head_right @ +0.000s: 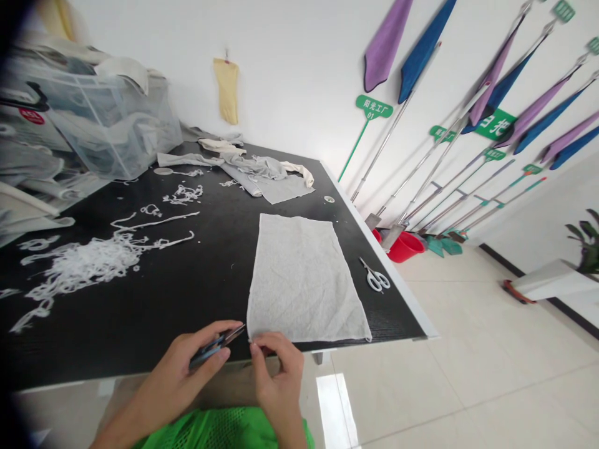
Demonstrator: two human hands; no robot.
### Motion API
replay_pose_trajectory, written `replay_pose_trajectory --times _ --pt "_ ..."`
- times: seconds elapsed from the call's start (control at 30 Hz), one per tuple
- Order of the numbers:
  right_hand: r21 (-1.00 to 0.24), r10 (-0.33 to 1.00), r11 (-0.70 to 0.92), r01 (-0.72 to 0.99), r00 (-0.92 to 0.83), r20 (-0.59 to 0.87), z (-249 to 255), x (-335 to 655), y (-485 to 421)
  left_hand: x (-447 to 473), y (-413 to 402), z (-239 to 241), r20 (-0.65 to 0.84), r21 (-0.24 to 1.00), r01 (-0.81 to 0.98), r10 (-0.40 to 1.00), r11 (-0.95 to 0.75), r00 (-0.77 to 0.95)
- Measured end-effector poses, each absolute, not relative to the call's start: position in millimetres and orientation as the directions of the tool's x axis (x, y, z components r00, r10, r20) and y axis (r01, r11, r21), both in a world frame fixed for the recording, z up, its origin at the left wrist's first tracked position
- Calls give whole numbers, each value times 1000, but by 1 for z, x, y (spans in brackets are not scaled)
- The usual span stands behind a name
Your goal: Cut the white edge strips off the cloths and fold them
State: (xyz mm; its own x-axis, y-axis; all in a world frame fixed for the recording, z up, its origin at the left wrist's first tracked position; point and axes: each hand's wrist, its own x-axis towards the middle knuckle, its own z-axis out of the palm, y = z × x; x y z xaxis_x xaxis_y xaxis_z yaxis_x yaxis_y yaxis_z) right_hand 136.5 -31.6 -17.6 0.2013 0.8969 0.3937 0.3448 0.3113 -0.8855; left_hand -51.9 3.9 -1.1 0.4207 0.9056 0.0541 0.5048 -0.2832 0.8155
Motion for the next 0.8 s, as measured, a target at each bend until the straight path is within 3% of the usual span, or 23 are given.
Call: replay_pose_trajectory --times 0.43,0.8 --pt "-917 897 321 238 234 374 -26 139 -37 -56 17 12 166 433 629 743 -645 648" --pt "-946 916 261 192 259 305 -23 143 -38 -54 27 26 214 260 564 616 -784 758"
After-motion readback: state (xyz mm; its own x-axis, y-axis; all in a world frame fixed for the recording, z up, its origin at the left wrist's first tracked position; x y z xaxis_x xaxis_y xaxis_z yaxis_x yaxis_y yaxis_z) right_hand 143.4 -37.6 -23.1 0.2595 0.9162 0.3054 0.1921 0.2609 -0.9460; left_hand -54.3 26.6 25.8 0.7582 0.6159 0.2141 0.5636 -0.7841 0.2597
